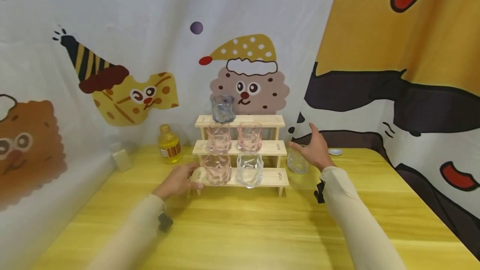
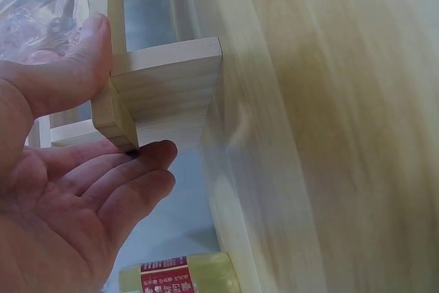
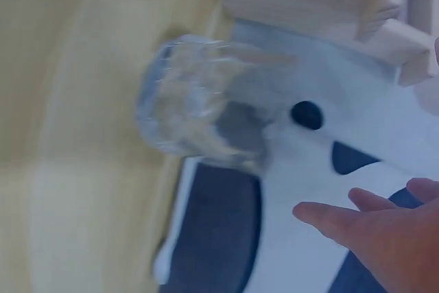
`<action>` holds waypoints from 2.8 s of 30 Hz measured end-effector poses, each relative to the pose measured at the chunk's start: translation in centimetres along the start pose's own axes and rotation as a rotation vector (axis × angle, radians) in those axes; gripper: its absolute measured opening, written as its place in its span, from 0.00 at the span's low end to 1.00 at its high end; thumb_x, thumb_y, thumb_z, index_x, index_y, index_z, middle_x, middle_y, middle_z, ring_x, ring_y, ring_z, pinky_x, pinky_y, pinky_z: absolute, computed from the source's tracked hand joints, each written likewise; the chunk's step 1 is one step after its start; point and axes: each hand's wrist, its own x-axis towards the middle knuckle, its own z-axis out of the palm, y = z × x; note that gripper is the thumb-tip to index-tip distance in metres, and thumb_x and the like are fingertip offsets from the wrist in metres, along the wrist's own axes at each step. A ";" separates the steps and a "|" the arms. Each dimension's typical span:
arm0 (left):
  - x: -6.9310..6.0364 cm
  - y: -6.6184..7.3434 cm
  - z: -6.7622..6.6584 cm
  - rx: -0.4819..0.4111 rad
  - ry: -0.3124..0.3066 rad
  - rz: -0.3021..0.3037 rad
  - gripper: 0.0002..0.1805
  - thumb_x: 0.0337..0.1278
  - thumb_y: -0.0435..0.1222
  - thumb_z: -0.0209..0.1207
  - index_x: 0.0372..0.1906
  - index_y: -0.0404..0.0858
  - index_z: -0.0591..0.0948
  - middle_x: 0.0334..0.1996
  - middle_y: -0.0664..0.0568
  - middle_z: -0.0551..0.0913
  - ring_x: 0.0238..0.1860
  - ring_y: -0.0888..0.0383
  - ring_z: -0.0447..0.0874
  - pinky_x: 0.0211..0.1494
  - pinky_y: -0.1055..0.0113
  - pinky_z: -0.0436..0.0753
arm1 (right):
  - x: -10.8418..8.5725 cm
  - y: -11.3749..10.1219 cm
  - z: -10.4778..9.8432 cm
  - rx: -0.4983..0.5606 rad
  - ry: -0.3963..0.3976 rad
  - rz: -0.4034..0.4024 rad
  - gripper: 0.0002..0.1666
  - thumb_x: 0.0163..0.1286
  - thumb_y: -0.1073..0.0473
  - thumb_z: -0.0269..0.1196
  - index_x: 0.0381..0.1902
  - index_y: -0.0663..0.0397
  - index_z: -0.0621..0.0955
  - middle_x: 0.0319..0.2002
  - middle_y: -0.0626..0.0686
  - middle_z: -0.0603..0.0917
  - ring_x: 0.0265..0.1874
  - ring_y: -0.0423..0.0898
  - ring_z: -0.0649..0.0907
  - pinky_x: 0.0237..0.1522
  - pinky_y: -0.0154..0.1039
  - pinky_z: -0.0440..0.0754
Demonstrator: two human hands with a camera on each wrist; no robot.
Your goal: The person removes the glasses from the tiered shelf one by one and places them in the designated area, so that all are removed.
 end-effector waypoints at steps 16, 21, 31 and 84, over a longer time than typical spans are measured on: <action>-0.2 0.4 -0.1 -0.002 -0.004 0.005 0.38 0.51 0.44 0.74 0.66 0.35 0.75 0.58 0.39 0.83 0.60 0.39 0.77 0.61 0.46 0.80 | 3.1 -6.9 -0.2 0.043 0.022 -0.212 0.57 0.68 0.45 0.67 0.81 0.56 0.47 0.78 0.68 0.56 0.76 0.68 0.60 0.72 0.70 0.62; -0.1 0.2 0.0 0.001 -0.003 -0.008 0.38 0.51 0.45 0.74 0.67 0.37 0.75 0.57 0.40 0.83 0.59 0.41 0.78 0.59 0.47 0.81 | 3.9 -9.3 0.4 0.097 -0.001 -0.221 0.57 0.67 0.43 0.68 0.82 0.52 0.48 0.77 0.68 0.59 0.76 0.68 0.61 0.72 0.68 0.63; -0.1 0.4 -0.2 -0.012 -0.010 -0.016 0.39 0.52 0.45 0.74 0.68 0.37 0.74 0.60 0.39 0.81 0.62 0.38 0.75 0.62 0.46 0.79 | 4.3 -13.0 0.9 0.145 -0.054 -0.207 0.55 0.68 0.44 0.68 0.81 0.50 0.50 0.77 0.65 0.61 0.76 0.64 0.64 0.72 0.65 0.66; -0.4 0.5 -0.9 0.054 0.000 -0.018 0.38 0.51 0.44 0.75 0.67 0.35 0.75 0.56 0.36 0.83 0.58 0.38 0.78 0.60 0.45 0.80 | 7.5 -23.0 9.6 0.489 -0.012 0.010 0.50 0.63 0.55 0.73 0.77 0.54 0.60 0.71 0.60 0.70 0.68 0.57 0.73 0.69 0.52 0.75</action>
